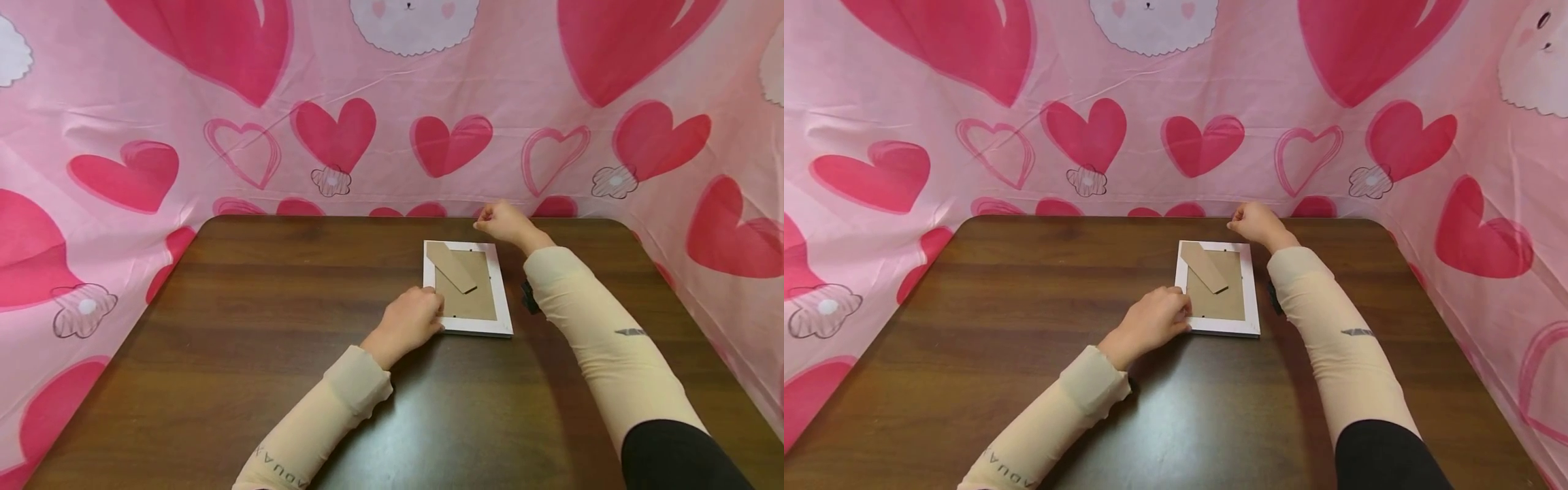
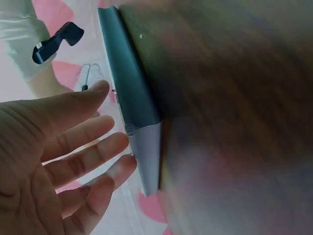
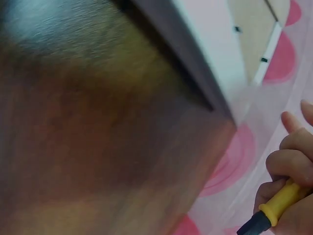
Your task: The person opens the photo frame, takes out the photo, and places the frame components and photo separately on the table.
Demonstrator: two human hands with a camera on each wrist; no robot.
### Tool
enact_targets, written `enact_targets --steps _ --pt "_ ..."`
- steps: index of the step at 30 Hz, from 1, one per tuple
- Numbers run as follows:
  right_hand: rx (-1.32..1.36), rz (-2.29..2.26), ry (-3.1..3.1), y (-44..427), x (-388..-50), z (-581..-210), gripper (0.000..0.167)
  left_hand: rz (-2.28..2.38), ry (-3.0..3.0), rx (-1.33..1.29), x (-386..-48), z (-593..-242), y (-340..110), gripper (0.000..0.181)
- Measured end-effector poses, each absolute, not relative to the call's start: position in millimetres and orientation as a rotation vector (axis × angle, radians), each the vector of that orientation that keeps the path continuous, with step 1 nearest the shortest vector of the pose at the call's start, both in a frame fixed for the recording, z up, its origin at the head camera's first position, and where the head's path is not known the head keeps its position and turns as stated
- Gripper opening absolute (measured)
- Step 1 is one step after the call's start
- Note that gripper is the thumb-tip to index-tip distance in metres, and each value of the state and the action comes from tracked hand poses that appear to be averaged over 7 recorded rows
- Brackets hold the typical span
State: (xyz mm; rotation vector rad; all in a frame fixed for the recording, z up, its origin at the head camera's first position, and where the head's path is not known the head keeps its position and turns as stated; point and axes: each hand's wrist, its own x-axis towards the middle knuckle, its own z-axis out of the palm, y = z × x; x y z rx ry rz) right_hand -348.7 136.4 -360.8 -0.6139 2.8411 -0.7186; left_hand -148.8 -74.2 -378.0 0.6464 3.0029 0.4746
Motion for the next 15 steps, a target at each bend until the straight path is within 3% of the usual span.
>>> enact_targets --steps 7,15 --pt "-0.472 -0.624 2.722 155 -347 -374 0.033 0.517 2.99 0.619 -146 -384 -77 0.019" --pt "-0.376 -0.839 2.56 168 -343 -386 0.024 0.813 2.89 0.568 -155 -393 -84 0.028"
